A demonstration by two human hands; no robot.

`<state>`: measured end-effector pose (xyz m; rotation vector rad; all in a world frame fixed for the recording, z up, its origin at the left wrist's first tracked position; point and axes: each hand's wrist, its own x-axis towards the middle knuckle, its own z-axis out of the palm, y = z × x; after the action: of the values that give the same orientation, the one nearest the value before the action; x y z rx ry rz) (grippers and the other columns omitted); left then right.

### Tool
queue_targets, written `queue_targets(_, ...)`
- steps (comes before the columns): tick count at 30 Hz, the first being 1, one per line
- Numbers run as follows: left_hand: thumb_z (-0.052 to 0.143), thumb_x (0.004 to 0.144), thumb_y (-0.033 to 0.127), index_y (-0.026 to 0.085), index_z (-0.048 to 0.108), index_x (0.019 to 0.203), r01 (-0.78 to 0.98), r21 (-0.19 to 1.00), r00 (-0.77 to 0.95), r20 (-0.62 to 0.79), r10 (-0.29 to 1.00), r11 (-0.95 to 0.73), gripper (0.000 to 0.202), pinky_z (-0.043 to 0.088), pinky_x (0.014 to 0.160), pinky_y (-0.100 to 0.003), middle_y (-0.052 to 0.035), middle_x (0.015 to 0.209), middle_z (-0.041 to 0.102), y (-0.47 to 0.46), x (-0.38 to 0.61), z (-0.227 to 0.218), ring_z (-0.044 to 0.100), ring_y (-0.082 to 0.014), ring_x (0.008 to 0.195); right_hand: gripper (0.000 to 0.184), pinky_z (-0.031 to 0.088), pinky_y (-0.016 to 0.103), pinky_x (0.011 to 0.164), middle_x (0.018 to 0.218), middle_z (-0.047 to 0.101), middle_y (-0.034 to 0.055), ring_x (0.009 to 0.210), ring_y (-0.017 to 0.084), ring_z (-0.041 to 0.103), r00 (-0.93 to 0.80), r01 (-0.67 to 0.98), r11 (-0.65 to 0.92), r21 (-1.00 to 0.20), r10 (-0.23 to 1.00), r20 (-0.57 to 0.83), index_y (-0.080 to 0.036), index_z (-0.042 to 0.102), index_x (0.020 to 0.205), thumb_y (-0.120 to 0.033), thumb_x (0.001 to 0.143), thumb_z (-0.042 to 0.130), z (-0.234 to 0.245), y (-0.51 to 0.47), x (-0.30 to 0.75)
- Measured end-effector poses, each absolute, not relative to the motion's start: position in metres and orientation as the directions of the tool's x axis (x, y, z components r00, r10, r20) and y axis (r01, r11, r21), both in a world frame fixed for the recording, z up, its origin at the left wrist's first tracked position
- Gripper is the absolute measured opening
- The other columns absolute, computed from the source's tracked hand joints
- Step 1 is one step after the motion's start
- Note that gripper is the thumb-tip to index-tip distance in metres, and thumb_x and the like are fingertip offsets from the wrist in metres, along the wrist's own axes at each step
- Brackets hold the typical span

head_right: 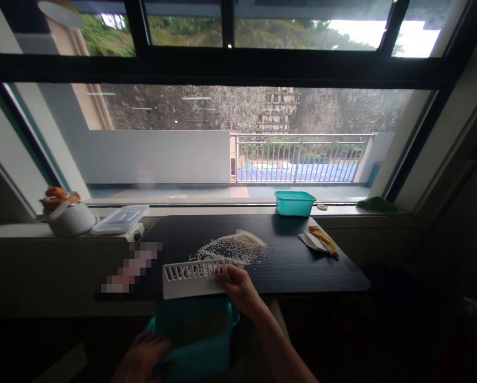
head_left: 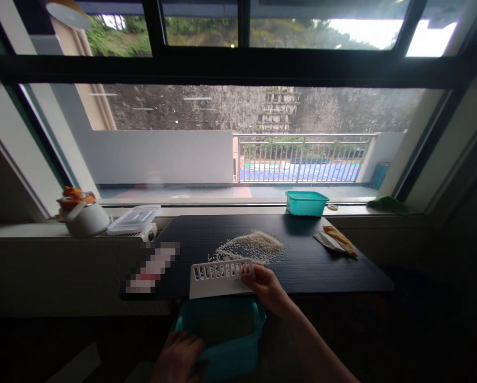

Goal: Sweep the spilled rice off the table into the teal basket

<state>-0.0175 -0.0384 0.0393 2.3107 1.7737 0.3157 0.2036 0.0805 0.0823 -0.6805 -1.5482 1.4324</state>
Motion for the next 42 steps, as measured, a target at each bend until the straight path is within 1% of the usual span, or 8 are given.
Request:
queue_targets(5, 0.052, 0.078, 0.017, 0.02, 0.062, 0.076, 0.92, 0.283, 0.263, 0.07, 0.962, -0.272, 0.01, 0.038, 0.084, -0.04, -0.0022, 0.081, 0.067, -0.037, -0.017, 0.039, 0.061, -0.0233, 0.082, 0.023, 0.043, 0.028, 0.067, 0.075, 0.059, -0.0002, 0.071, 0.015, 0.052, -0.41, -0.171, 0.202, -0.964, 0.876, 0.256, -0.018, 0.066, 0.083, -0.04, 0.075, 0.067, 0.083, 0.086, 0.2)
queue_targets(11, 0.051, 0.078, 0.016, 0.02, 0.061, 0.074, 0.926, 0.267, 0.259, 0.066, 0.964, -0.267, 0.012, 0.038, 0.085, -0.041, -0.0024, 0.081, 0.068, -0.037, -0.018, 0.038, 0.06, -0.0237, 0.083, 0.024, 0.043, 0.027, 0.066, 0.076, 0.06, 0.0004, 0.072, 0.015, 0.053, -0.428, -0.19, 0.187, -0.964, 0.868, 0.253, -0.017, 0.067, 0.085, -0.039, 0.076, 0.067, 0.076, 0.085, 0.206)
queue_targets(16, 0.051, 0.078, 0.018, 0.021, 0.063, 0.077, 0.919, 0.306, 0.248, 0.044, 0.968, -0.25, 0.012, 0.036, 0.088, -0.041, -0.0025, 0.086, 0.068, -0.038, -0.016, 0.04, 0.06, -0.0234, 0.086, 0.027, 0.043, 0.027, 0.066, 0.076, 0.059, 0.0008, 0.071, 0.015, 0.053, -0.395, -0.147, 0.215, -0.966, 0.882, 0.256, -0.017, 0.067, 0.084, -0.042, 0.076, 0.066, 0.078, 0.086, 0.211)
queue_targets(20, 0.052, 0.078, 0.017, 0.021, 0.062, 0.075, 0.919, 0.299, 0.248, 0.066, 0.967, -0.256, 0.012, 0.037, 0.087, -0.04, -0.0015, 0.082, 0.068, -0.038, -0.015, 0.04, 0.06, -0.0226, 0.083, 0.031, 0.044, 0.029, 0.066, 0.076, 0.06, 0.0016, 0.073, 0.017, 0.053, -0.356, -0.107, 0.236, -0.966, 0.898, 0.259, -0.017, 0.067, 0.085, -0.046, 0.073, 0.067, 0.084, 0.088, 0.208)
queue_targets(27, 0.053, 0.078, 0.019, 0.021, 0.062, 0.074, 0.907, 0.317, 0.263, 0.088, 0.961, -0.277, 0.01, 0.038, 0.083, -0.04, -0.0019, 0.08, 0.068, -0.037, -0.016, 0.039, 0.06, -0.0237, 0.082, 0.03, 0.044, 0.029, 0.066, 0.077, 0.058, 0.0015, 0.073, 0.017, 0.053, -0.419, -0.108, 0.216, -0.97, 0.875, 0.242, -0.017, 0.066, 0.084, -0.046, 0.075, 0.065, 0.087, 0.081, 0.21)
queue_targets(30, 0.053, 0.078, 0.021, 0.02, 0.062, 0.075, 0.906, 0.32, 0.272, 0.065, 0.96, -0.278, 0.009, 0.038, 0.083, -0.04, -0.0029, 0.081, 0.068, -0.037, -0.015, 0.041, 0.061, -0.0242, 0.082, 0.028, 0.044, 0.028, 0.066, 0.077, 0.057, 0.0008, 0.073, 0.016, 0.052, -0.395, -0.123, 0.215, -0.969, 0.885, 0.247, -0.018, 0.065, 0.084, -0.045, 0.076, 0.065, 0.084, 0.083, 0.211)
queue_targets(33, 0.052, 0.077, 0.017, 0.02, 0.062, 0.075, 0.918, 0.303, 0.254, 0.05, 0.966, -0.257, 0.011, 0.038, 0.083, -0.04, -0.0028, 0.08, 0.067, -0.037, -0.015, 0.042, 0.061, -0.0243, 0.082, 0.028, 0.043, 0.029, 0.066, 0.076, 0.058, 0.001, 0.072, 0.017, 0.052, -0.369, -0.119, 0.219, -0.968, 0.896, 0.248, -0.018, 0.065, 0.084, -0.044, 0.075, 0.066, 0.082, 0.085, 0.21)
queue_targets(42, 0.053, 0.078, 0.019, 0.02, 0.062, 0.074, 0.914, 0.302, 0.262, 0.071, 0.963, -0.271, 0.01, 0.038, 0.083, -0.042, -0.0024, 0.08, 0.067, -0.037, -0.019, 0.037, 0.061, -0.0244, 0.081, 0.03, 0.041, 0.026, 0.063, 0.073, 0.057, -0.0002, 0.069, 0.015, 0.05, -0.363, -0.107, 0.219, -0.97, 0.899, 0.244, -0.017, 0.066, 0.085, -0.045, 0.074, 0.066, 0.081, 0.083, 0.211)
